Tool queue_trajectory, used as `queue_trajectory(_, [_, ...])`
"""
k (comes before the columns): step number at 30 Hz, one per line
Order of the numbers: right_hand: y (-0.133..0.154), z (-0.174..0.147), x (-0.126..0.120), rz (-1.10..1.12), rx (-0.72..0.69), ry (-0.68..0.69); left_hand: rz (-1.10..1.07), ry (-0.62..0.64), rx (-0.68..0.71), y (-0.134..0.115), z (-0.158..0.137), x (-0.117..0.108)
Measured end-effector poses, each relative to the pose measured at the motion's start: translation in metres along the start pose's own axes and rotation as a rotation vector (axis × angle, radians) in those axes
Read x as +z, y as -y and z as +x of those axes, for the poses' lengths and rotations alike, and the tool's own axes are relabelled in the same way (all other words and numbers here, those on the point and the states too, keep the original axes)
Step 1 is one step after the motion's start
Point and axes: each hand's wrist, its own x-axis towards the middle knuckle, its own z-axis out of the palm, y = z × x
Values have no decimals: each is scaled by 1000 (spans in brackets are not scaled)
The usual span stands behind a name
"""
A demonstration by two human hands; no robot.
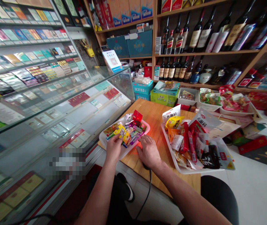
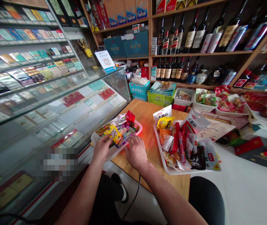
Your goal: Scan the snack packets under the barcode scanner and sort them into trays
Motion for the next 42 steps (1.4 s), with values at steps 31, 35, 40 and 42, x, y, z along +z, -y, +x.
queue_trajectory(31, [5, -10, -57, 1057, 458, -41, -207, 329, -26, -62, -95, 25])
queue_trajectory(35, [-5, -6, -60, 994, 425, -36, -80, 320, 36, -63, -86, 26])
queue_trajectory(40, [-26, 5, -65, 701, 317, -21, 27, 339, 121, -60, -63, 32])
queue_trajectory(42, [-34, 10, -67, 567, 287, 3, 71, 349, 156, -58, -54, 34])
